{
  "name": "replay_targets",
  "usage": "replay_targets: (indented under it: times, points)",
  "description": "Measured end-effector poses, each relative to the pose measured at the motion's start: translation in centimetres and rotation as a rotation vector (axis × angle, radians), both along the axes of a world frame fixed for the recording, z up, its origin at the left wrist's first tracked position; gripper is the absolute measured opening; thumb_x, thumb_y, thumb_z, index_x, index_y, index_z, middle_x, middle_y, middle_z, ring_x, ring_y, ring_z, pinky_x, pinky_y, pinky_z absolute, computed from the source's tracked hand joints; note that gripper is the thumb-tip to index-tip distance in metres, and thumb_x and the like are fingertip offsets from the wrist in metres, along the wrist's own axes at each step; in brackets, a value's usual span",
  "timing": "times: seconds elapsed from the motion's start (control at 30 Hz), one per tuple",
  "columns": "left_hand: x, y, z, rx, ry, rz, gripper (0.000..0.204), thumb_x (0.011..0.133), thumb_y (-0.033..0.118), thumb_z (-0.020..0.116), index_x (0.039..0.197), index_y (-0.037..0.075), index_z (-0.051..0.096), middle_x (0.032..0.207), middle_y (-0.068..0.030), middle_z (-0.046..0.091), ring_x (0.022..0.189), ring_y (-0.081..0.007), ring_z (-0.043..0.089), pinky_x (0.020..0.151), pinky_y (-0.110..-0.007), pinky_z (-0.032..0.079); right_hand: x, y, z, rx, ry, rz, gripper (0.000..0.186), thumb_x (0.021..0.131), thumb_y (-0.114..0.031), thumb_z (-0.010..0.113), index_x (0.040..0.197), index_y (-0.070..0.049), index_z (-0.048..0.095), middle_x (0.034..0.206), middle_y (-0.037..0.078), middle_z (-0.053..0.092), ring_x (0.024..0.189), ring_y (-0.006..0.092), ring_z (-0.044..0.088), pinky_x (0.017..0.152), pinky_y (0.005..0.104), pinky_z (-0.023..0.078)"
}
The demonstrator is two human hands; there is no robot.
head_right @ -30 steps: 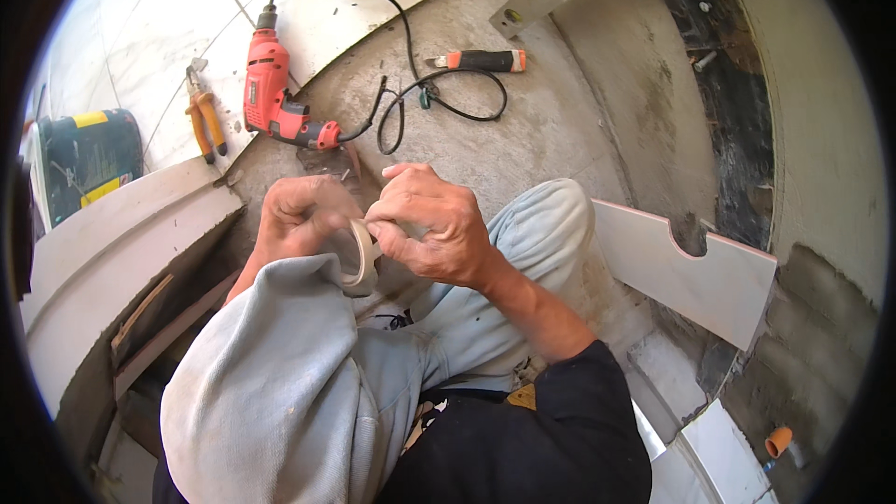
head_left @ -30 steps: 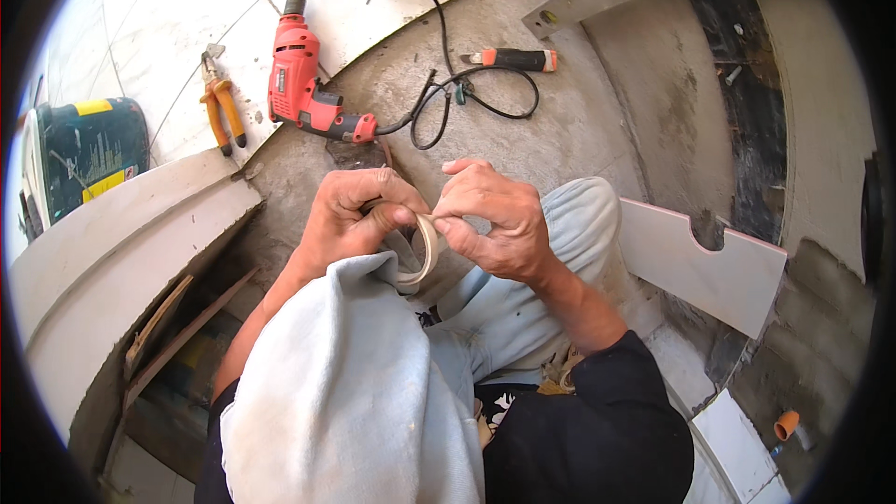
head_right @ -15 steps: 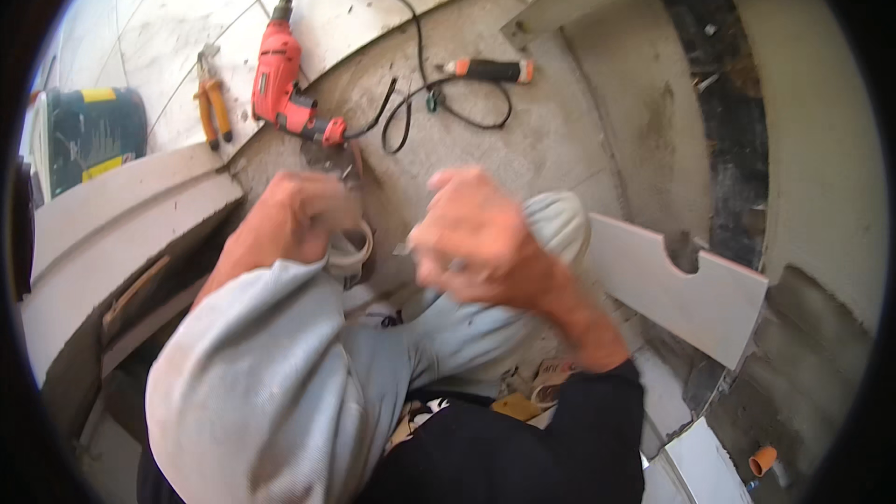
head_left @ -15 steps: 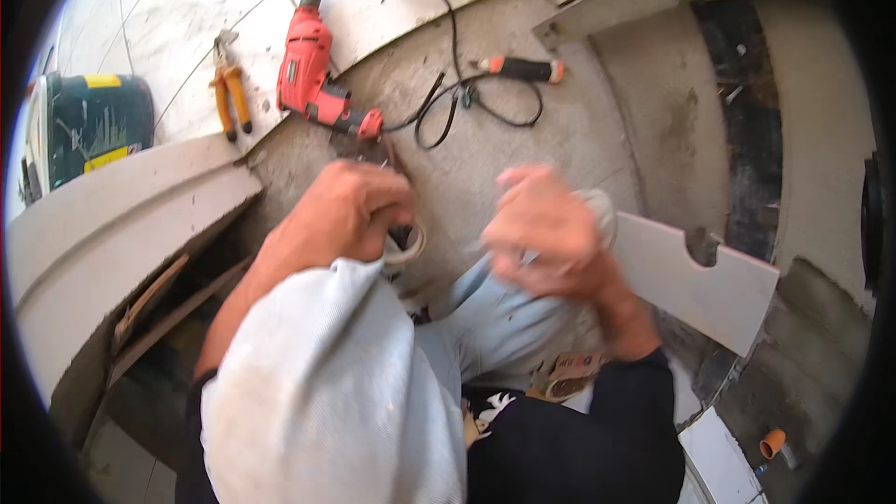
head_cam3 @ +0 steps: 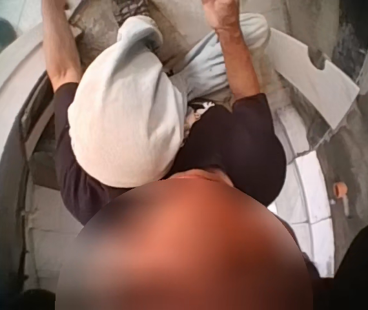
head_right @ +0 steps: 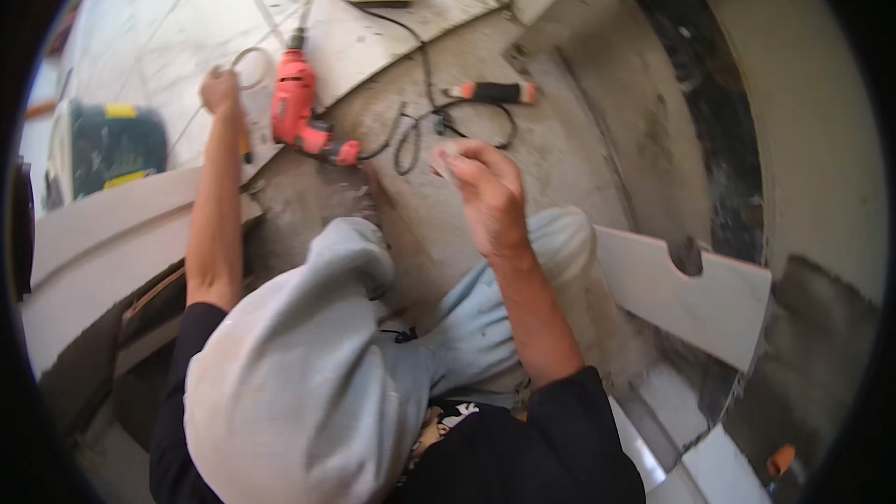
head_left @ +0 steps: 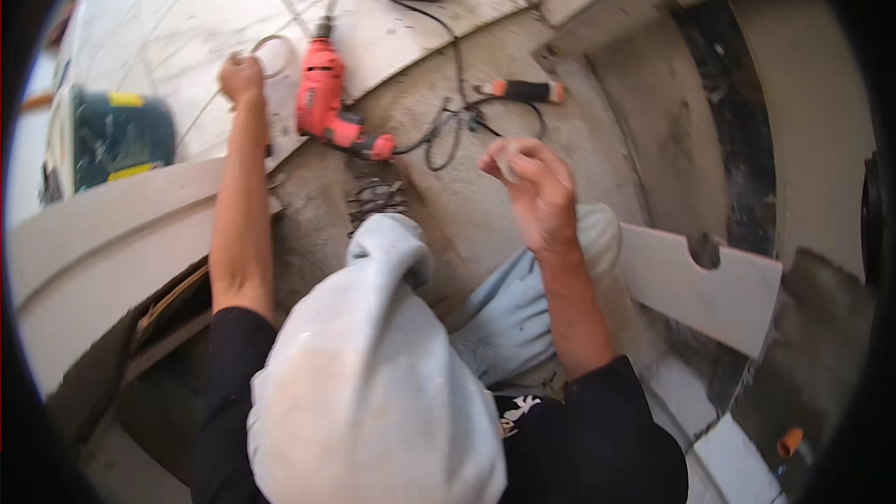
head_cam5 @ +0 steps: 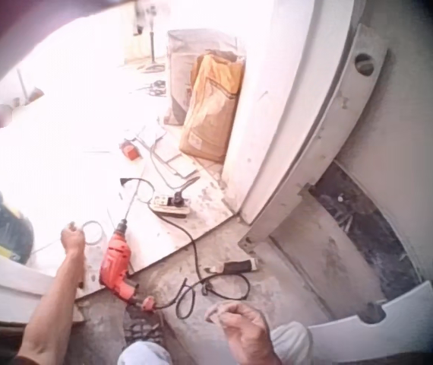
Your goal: The person is wiring an electrical socket on a wall using tools like a drill and tape.
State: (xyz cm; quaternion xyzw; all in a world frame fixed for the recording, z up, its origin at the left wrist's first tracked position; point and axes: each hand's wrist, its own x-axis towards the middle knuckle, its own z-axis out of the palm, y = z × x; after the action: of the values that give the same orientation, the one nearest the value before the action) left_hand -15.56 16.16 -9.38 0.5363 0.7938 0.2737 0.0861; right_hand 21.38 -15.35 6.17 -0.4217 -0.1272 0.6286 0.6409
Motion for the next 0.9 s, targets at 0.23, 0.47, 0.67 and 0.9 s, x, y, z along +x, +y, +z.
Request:
replay_targets:
  times: [0.23, 0.47, 0.67, 0.9]
  points:
    - [13.7, -15.1, 11.3, -0.118, -0.785, -0.782, 0.016, 0.096, 0.01, 0.066, 0.11, 0.005, 0.073, 0.096, -0.0019, 0.072, 0.084, -0.0086, 0.063, 0.076, -0.024, 0.05, 0.4, 2.0, 0.0, 0.011, -0.315, -0.132, 0.01, 0.089, -0.003, 0.06, 0.094, 0.001, 0.067, 0.098, 0.012, 0.069, 0.092, 0.0179, 0.063, 0.094, 0.0352, 0.047]
    - [19.7, -21.8, 15.7, -0.285, -1.128, -0.847, 0.024, 0.091, 0.02, 0.072, 0.104, 0.0, 0.07, 0.088, -0.0023, 0.068, 0.08, -0.0082, 0.059, 0.073, -0.023, 0.047, -0.8, 2.2, -0.2, -0.031, -0.249, -0.113, 0.008, 0.09, -0.004, 0.062, 0.094, 0.001, 0.067, 0.089, 0.008, 0.068, 0.085, 0.0154, 0.063, 0.087, 0.0308, 0.049]
    - [20.0, -20.7, 14.9, -0.529, -1.094, -0.781, 0.022, 0.09, 0.025, 0.067, 0.084, 0.004, 0.066, 0.069, 0.0042, 0.058, 0.061, -0.0031, 0.05, 0.056, -0.021, 0.036, -1.9, 2.4, 0.4, 0.147, -0.478, -0.126, 0.01, 0.093, -0.004, 0.059, 0.098, 0.002, 0.067, 0.092, 0.01, 0.069, 0.09, 0.0166, 0.064, 0.094, 0.0309, 0.047]
    - [18.5, -21.8, 15.0, -0.831, -1.253, -0.54, 0.022, 0.093, 0.028, 0.062, 0.086, 0.008, 0.068, 0.072, 0.0031, 0.061, 0.064, -0.0022, 0.053, 0.057, -0.019, 0.036, -2.1, 3.1, 0.1, 0.131, -0.237, -0.161, 0.011, 0.095, -0.004, 0.062, 0.102, 0.003, 0.067, 0.095, 0.01, 0.069, 0.087, 0.0167, 0.065, 0.091, 0.0319, 0.05]
